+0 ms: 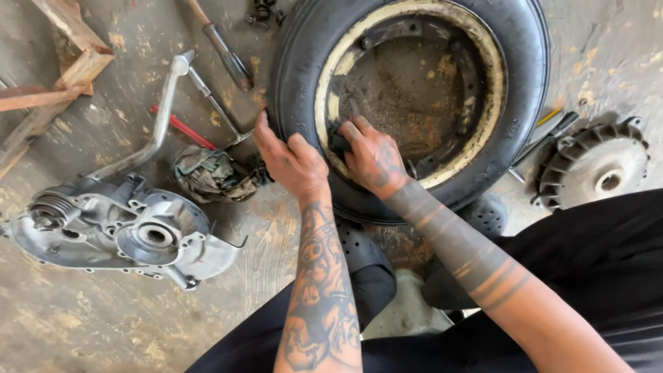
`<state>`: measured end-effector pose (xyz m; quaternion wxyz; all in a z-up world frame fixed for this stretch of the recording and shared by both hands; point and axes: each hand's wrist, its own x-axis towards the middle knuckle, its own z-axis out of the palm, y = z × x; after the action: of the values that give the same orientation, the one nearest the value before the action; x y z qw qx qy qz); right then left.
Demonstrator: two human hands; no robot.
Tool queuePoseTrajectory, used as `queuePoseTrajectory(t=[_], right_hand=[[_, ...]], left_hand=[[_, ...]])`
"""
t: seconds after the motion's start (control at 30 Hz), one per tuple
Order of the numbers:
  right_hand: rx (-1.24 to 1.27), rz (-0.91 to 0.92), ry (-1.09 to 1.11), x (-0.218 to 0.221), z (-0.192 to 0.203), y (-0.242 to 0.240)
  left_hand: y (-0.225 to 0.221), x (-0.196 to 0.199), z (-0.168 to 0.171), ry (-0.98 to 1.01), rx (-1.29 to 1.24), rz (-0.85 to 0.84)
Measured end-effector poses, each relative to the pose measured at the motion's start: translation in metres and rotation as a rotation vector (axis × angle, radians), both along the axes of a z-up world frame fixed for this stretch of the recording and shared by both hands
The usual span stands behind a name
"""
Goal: Cleaning the inner rim of a motorcycle tire using a scraper tool to remove residue
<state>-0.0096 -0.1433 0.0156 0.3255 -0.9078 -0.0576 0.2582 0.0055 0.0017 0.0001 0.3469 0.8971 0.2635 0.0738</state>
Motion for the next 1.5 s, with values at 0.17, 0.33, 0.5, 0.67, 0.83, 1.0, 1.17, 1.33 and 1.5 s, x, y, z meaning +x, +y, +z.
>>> queuePoseTrajectory(t=[0.17,0.33,0.5,0.67,0.83,1.0,1.17,1.33,1.5], right_hand=[[-0.028,0.163,0.086,-0.010,0.029,-0.033],[-0.102,0.308,0.119,-0.020,0.022,-0.052],[-0.056,0.163,-0.054,-0.011,-0.018,-0.017],[0.001,0.039,0.010,-0.006,0.016,-0.013],[-0.005,0.184,0.045,-0.018,0.017,-0.063],[0.149,-0.072,-0.160,0.078,0.049,-0.046],[0.011,-0.139,-0.231,0.062,0.017,-0.001],[0.090,0.016,-0.091,0.027,0.011,-0.015],[-0.143,0.341,-0.242,0.040,0.014,-0.026]], left_hand=[[0.002,-0.010,-0.007,-0.032,-0.042,-0.056],[-0.003,0.003,0.003,-0.018,-0.071,-0.058],[-0.005,0.004,0.014,0.001,-0.090,-0.022],[-0.003,-0.001,0.008,0.042,-0.032,-0.008],[-0.004,-0.002,-0.007,0.064,0.014,0.014],[-0.006,0.013,0.035,0.042,-0.100,-0.096],[-0.007,0.016,0.035,0.069,-0.103,-0.090],[0.002,0.000,-0.005,0.038,-0.039,-0.008],[0.002,-0.001,-0.003,0.037,-0.065,-0.036]])
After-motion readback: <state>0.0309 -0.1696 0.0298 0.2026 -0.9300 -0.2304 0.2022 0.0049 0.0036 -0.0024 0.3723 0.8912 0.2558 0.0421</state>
